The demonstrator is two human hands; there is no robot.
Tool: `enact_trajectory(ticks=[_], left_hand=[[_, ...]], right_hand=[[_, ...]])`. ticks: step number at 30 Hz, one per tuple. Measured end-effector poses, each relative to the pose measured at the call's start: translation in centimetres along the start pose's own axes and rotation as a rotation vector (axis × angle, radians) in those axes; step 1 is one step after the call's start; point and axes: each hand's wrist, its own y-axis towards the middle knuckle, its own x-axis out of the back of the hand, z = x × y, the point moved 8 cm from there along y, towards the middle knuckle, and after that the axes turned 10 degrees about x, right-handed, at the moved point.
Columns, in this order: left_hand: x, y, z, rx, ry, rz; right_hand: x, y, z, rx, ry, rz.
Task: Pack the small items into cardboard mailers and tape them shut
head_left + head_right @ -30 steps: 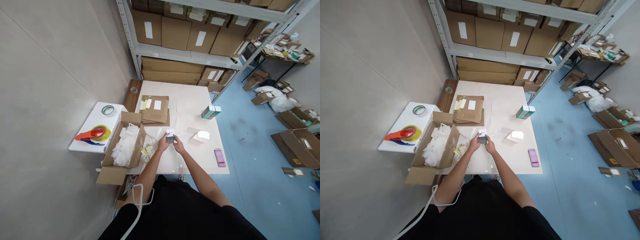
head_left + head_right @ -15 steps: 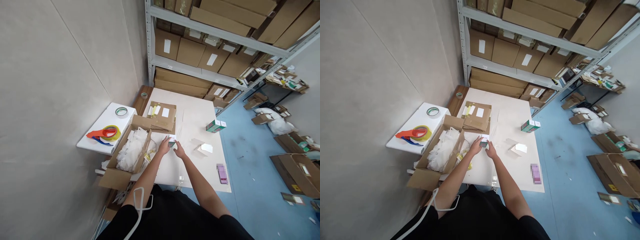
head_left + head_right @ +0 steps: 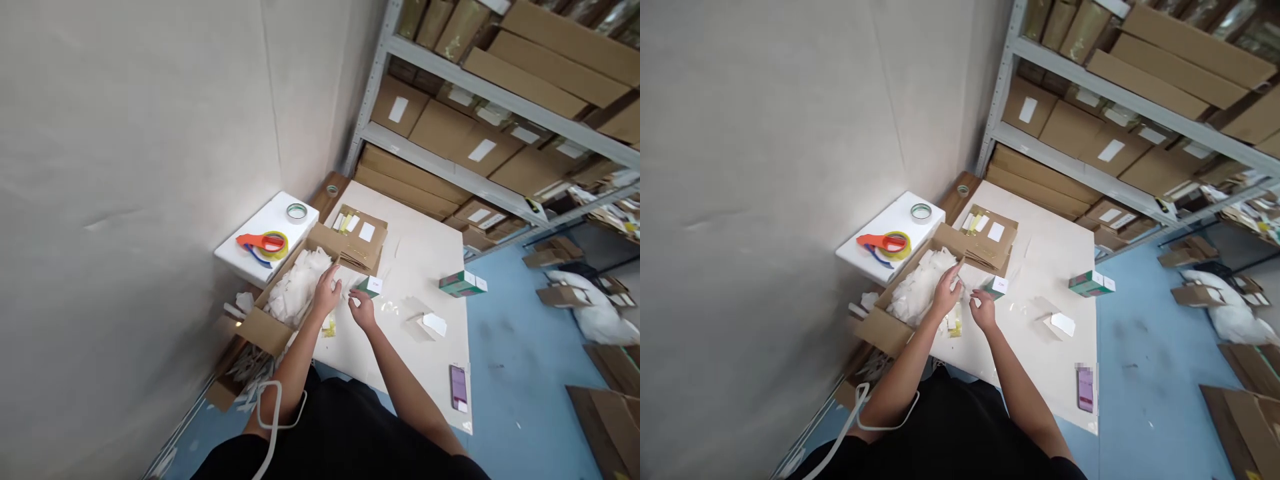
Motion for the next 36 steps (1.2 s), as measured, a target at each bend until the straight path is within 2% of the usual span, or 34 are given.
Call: enact_trajectory(ticks=[2, 5, 8, 10, 12, 14, 16, 18, 21, 24, 27, 30, 33, 36], left_hand=[[3.8, 0.1, -0.4, 0.001, 0.008, -0.084], [10.3, -0.5, -0.6, 0.023, 0.022, -0.285], [16.5, -1.9, -0.8, 0.042, 0.043, -0.505], [19.6, -3.1, -0.9, 0.067, 0.064, -0.619], [21.8, -4.2, -0.8, 0.106, 0.080, -0.688], [23.0, -5.1, -0.5, 0.157, 0.084, -0.703], [23.5, -5.8, -0.1, 0.208, 0.082, -0.696], [23.8, -6.4, 0.2, 0.240, 0.093, -0.701], [24.3, -6.9, 0.4, 0.245, 0.128, -0.726], [24.8, -6.8, -0.1, 0.206, 0.126, -0.763], [24.9, -6.2, -1.2, 0.152, 0.082, -0.780], [24.2, -5.2, -2.4, 0.118, 0.046, -0.777], [22.5, -4.2, -3.7, 0.098, 0.014, -0.758], [19.8, -3.2, -5.3, 0.070, -0.039, -0.726]], right_hand=[[-2.3, 3.3, 2.6, 0.068, 0.028, 0.038], [-6.6, 8.9, 8.0, 0.208, 0.070, 0.096], [-11.8, 14.1, 14.3, 0.352, 0.074, 0.196], [-15.4, 16.6, 17.9, 0.423, 0.056, 0.273], [-18.9, 18.1, 20.2, 0.441, -0.006, 0.362], [-22.0, 18.6, 21.0, 0.418, -0.126, 0.466], [-24.0, 18.7, 21.0, 0.377, -0.251, 0.524], [-24.7, 18.7, 20.7, 0.332, -0.339, 0.528], [-24.3, 18.6, 20.3, 0.296, -0.375, 0.516], [-21.7, 18.0, 20.6, 0.328, -0.344, 0.448], [-17.7, 16.8, 20.3, 0.347, -0.311, 0.346], [-13.4, 14.9, 19.0, 0.345, -0.285, 0.274], [-8.9, 12.5, 16.8, 0.326, -0.271, 0.200], [-4.5, 9.4, 13.6, 0.279, -0.269, 0.128]])
